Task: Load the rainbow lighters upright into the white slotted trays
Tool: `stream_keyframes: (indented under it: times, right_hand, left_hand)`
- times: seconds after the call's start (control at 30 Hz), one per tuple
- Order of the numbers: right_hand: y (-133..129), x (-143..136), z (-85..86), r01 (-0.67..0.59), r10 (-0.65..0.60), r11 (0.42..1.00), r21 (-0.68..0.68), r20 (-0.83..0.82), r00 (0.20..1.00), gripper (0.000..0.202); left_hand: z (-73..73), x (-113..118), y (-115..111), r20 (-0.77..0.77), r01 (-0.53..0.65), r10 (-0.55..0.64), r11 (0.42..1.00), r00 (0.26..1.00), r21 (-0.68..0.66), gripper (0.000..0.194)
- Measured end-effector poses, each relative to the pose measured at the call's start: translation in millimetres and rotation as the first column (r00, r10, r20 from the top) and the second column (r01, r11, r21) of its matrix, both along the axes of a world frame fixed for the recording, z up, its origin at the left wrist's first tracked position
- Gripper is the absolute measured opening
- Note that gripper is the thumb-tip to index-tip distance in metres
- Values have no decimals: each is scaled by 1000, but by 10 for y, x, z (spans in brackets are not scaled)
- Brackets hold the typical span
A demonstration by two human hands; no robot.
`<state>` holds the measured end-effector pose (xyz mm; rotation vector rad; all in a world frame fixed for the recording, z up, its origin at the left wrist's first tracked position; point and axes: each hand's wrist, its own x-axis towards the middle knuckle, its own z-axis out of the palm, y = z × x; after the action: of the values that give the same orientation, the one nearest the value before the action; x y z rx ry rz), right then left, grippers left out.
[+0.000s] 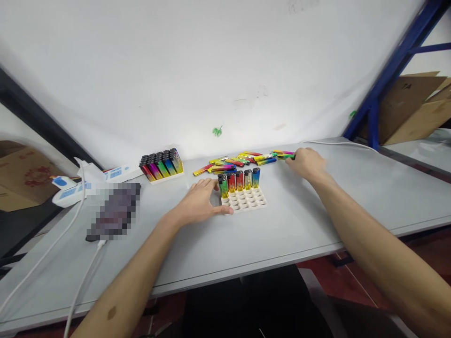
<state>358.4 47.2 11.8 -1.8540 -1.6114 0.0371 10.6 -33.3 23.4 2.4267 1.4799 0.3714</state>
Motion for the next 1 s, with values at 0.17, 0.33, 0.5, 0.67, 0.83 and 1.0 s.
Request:
stream_keyframes:
  times: [0.17,0.33,0.5,0.67,0.83,1.0]
  right_hand:
    - [-74,-282,131,-37,84,986,160,-298,951,18]
    - [-170,-563,136,-327,362,929,173,-603,711,25]
    - [-238,-671,116,-375,365,921,102,-560,744,29]
    - [-241,-697,91,-425,367,905,29,-559,743,30]
    - [-257,-706,78,-455,353,890,-40,-572,740,31]
    - [-289,-727,70,-463,349,882,-91,-536,769,55]
  left_hand:
    - [-37,5,9,231,-65,34,990,972,124,96]
    - [-40,24,1,205,-7,-46,968,978,251,79]
    - [7,33,-20,133,75,-106,972,985,223,62]
    - [3,18,-11,122,69,-97,973,988,219,62]
    - [-7,21,-10,117,62,-92,970,989,235,63]
    - [-40,45,-27,141,17,-41,986,989,166,73]
